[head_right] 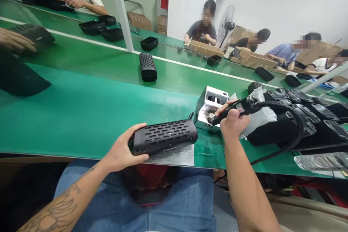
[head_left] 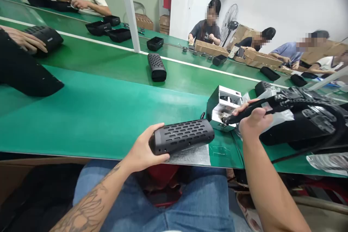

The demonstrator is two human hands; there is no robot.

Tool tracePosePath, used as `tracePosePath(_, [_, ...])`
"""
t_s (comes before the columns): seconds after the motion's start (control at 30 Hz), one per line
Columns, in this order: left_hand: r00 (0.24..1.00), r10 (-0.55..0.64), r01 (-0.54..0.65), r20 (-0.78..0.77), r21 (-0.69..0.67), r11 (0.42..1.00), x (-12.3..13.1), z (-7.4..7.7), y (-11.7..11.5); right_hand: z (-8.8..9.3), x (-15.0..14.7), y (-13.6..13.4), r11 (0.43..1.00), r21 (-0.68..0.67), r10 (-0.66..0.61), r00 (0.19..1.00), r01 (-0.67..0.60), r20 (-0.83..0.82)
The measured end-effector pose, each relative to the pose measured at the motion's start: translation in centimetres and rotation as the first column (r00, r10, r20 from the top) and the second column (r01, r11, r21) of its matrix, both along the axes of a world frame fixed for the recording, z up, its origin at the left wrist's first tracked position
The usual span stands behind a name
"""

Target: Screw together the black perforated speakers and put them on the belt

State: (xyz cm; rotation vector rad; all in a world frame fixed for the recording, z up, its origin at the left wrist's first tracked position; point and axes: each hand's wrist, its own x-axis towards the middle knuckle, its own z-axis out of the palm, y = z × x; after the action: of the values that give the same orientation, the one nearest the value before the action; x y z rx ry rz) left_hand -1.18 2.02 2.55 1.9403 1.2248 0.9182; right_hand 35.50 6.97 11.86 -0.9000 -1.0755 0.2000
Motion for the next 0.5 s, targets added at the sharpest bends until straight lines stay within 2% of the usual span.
tracePosePath(0.1, [0.992, 0.121, -0.121, 0.027, -0.026, 0.992, 0.0, 0.4, 2.8, 0.4, 0.0, -0.9, 0.999, -0.021, 0.047, 0.998, -0.048, -0.045])
tracePosePath(0.23, [0.961, 0.269, -0.271, 0.058, 0.027, 0.962, 1.6, 0.6, 8.9, 2.0, 0.4, -2.4, 0.99, -0.045, 0.119, 0.971, -0.131, -0.205])
tracePosePath(0.37, [0.919, 0.37, -0.383, 0.133, 0.091, 0.919, 6.2, 0.2, 17.1, 2.3, 0.6, -3.7, 0.931, -0.033, 0.336, 0.888, -0.364, -0.315])
tracePosePath(0.5, [0.854, 0.504, -0.518, 0.13, 0.116, 0.848, 12.6, 0.0, 25.5, 1.0, -0.9, -3.7, 0.81, -0.033, 0.528, 0.753, -0.585, -0.393])
